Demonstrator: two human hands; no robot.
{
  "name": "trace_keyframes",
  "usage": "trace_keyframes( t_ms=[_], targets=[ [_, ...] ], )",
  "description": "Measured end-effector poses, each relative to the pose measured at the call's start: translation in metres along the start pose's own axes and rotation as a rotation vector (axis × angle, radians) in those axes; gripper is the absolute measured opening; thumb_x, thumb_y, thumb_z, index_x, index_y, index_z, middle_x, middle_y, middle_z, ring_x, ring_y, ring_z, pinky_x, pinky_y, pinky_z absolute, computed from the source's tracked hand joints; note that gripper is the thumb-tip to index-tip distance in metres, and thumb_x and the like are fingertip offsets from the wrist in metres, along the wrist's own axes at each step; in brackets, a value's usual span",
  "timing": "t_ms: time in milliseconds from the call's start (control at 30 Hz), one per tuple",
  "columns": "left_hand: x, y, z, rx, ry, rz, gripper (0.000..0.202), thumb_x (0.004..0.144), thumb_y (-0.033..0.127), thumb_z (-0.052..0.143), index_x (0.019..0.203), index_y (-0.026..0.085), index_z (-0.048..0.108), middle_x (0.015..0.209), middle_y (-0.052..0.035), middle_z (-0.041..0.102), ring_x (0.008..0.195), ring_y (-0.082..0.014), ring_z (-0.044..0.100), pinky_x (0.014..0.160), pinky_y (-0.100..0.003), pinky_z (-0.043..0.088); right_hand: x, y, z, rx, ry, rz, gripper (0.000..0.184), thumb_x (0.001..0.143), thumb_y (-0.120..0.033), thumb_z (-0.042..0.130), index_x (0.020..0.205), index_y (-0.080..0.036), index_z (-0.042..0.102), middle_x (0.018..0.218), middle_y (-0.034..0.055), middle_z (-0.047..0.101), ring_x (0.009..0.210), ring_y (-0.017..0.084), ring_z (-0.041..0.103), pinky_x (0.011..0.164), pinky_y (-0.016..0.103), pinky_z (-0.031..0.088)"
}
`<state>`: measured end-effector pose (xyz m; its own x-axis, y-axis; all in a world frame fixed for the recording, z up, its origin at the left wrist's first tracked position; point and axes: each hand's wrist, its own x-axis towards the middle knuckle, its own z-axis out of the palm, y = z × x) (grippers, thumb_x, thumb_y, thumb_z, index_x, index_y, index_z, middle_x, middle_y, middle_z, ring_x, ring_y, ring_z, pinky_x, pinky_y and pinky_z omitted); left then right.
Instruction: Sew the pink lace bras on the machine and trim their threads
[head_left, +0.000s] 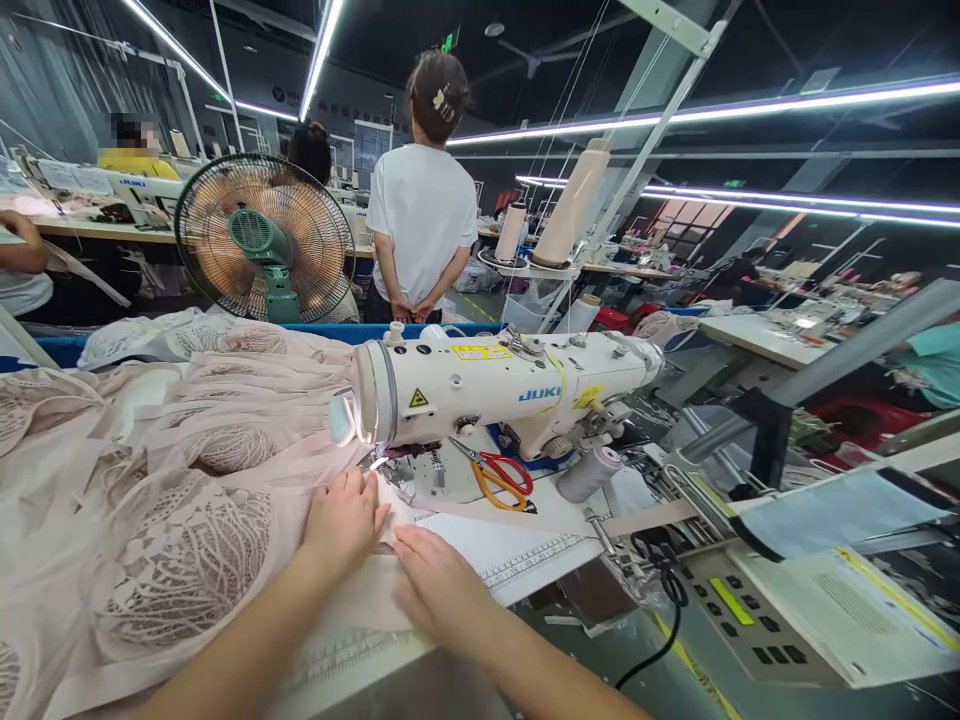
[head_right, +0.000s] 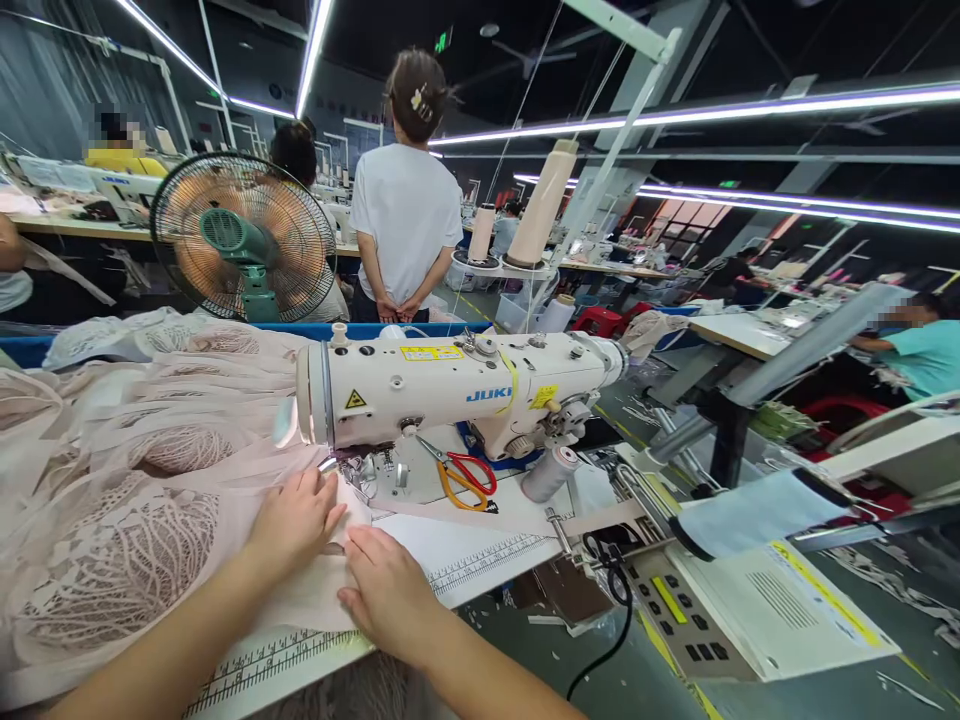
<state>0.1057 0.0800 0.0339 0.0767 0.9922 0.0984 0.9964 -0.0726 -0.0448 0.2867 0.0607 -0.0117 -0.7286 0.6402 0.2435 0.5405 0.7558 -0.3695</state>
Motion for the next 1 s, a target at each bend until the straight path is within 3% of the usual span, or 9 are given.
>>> trace_keyframes(
  t_ms=[300,500,700,867,1000],
  targets=[
    [0.007,-0.004,-0.004,-0.030,-0.027,0.017,0.047,0.090,0.036,0.040,0.126,0.010,0.057,0.110,-0.0201,0.061,0.103,-0.0355,0.056,0.078,-0.049,0.047,0.004,-0.004,0.000,-0.045,-0.025,0.030,0.051,0.086,-0.033,0.056,0.131,-0.009,0.049,0.138,0.0156,0.049,0.130,0.028,0.043,0.110,0.041,0.037],
    [0.015,-0.011,-0.009,-0.031,-0.019,0.061,0.043,0.089,0.034,0.044,0.122,0.011,0.059,0.107,-0.0192,0.062,0.102,-0.0346,0.057,0.077,-0.047,0.048,0.015,-0.011,0.000,-0.058,-0.035,0.068,0.055,0.086,-0.035,0.056,0.133,-0.006,0.047,0.140,0.0174,0.046,0.130,0.029,0.041,0.111,0.044,0.035],
    [-0.009,-0.009,-0.013,-0.026,-0.045,0.286,0.026,0.082,0.012,0.047,0.092,0.019,0.070,0.111,-0.0101,0.065,0.101,-0.0276,0.059,0.082,-0.040,0.048,0.033,-0.018,0.009,-0.056,0.056,0.050,0.055,0.084,-0.036,0.059,0.129,-0.006,0.049,0.132,0.0198,0.052,0.127,0.030,0.044,0.108,0.045,0.037],
    [-0.026,-0.018,0.002,-0.016,-0.100,0.303,0.051,0.077,0.001,0.044,0.123,0.015,0.057,0.131,-0.0133,0.058,0.100,-0.0233,0.063,0.080,-0.034,0.053,0.037,-0.017,0.016,-0.039,0.130,-0.021,0.052,0.085,-0.034,0.056,0.126,-0.002,0.051,0.130,0.0204,0.054,0.126,0.028,0.045,0.110,0.039,0.036],
    [-0.026,-0.031,0.010,-0.040,0.054,0.415,0.034,0.088,0.012,0.041,0.112,0.016,0.065,0.120,-0.0109,0.065,0.098,-0.0246,0.063,0.083,-0.037,0.053,0.029,-0.012,0.010,0.002,0.132,-0.085,0.042,0.085,-0.030,0.055,0.119,-0.005,0.056,0.129,0.0161,0.056,0.125,0.024,0.047,0.110,0.034,0.035]
  ],
)
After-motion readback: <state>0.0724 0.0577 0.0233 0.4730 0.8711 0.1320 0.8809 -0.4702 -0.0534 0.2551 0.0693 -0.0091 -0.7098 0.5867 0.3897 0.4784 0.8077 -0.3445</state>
